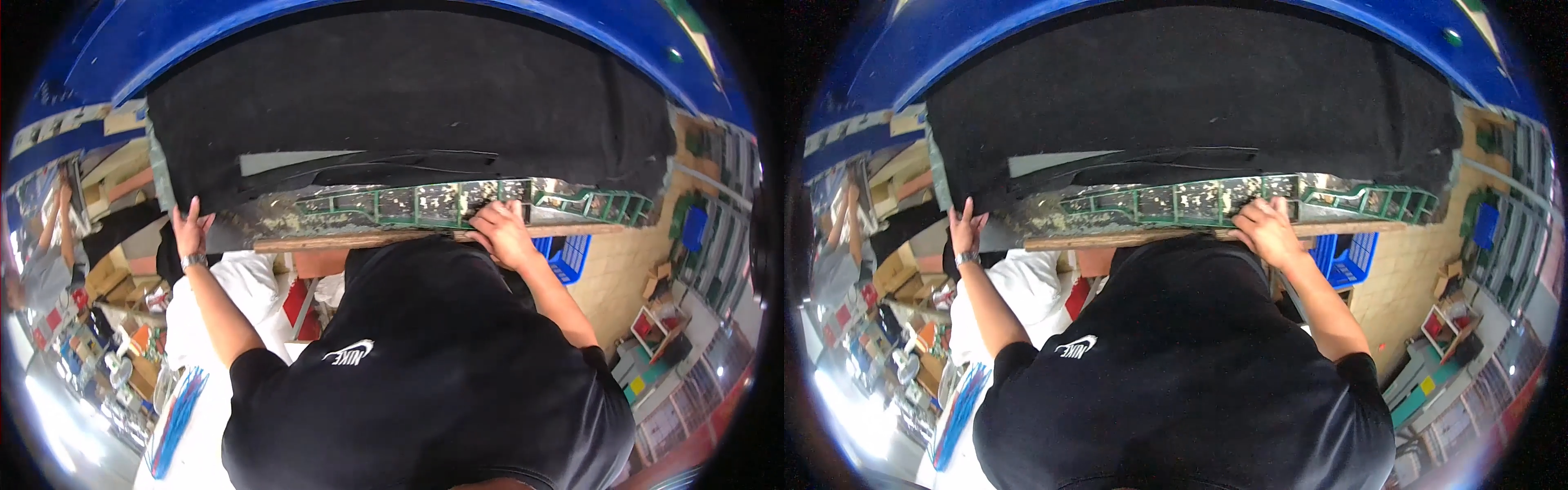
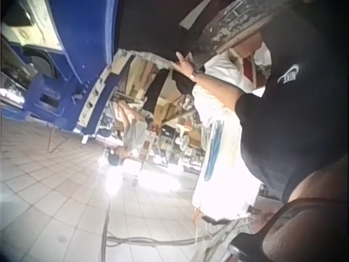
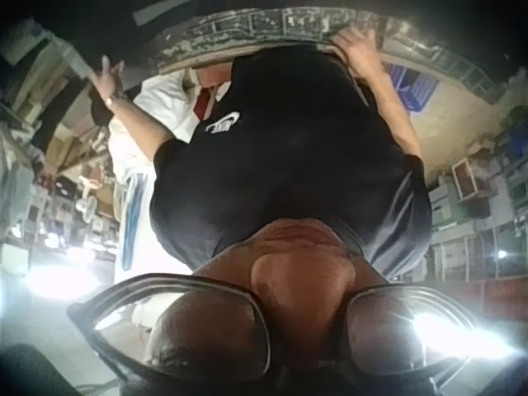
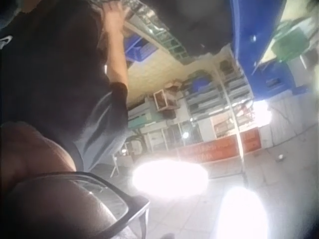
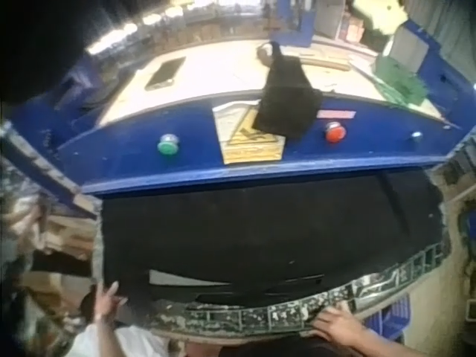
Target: Preparing and cutting fabric components using metal templates and a pressing machine in a shoe factory.
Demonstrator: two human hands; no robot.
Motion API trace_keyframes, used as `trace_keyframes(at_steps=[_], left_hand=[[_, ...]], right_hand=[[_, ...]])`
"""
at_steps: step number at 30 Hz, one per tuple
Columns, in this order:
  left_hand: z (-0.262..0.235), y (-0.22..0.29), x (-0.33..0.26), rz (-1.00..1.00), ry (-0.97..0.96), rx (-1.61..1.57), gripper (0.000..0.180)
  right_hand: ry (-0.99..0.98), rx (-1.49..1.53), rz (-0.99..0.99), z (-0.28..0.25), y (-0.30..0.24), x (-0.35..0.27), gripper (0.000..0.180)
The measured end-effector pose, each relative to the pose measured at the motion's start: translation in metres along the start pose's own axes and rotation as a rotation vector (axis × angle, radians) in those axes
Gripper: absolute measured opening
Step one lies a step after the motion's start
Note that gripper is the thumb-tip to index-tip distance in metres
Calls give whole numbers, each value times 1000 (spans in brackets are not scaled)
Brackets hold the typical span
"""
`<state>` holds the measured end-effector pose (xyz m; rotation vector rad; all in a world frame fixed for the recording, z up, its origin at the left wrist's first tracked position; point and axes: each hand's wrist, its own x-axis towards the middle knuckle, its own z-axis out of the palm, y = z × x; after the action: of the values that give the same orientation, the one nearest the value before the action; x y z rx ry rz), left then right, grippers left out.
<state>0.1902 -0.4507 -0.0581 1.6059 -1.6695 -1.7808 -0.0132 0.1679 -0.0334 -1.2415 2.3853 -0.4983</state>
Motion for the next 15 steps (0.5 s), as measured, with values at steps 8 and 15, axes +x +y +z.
trace_keyframes(at_steps=[8, 15], left_hand=[[-10, -16, 27, 108, -1, -35, 34], [-54, -37, 55, 43, -6, 12, 37]], right_hand=[[40, -48, -9, 12, 5, -5, 20], [265, 67, -54, -16, 21, -7, 19]])
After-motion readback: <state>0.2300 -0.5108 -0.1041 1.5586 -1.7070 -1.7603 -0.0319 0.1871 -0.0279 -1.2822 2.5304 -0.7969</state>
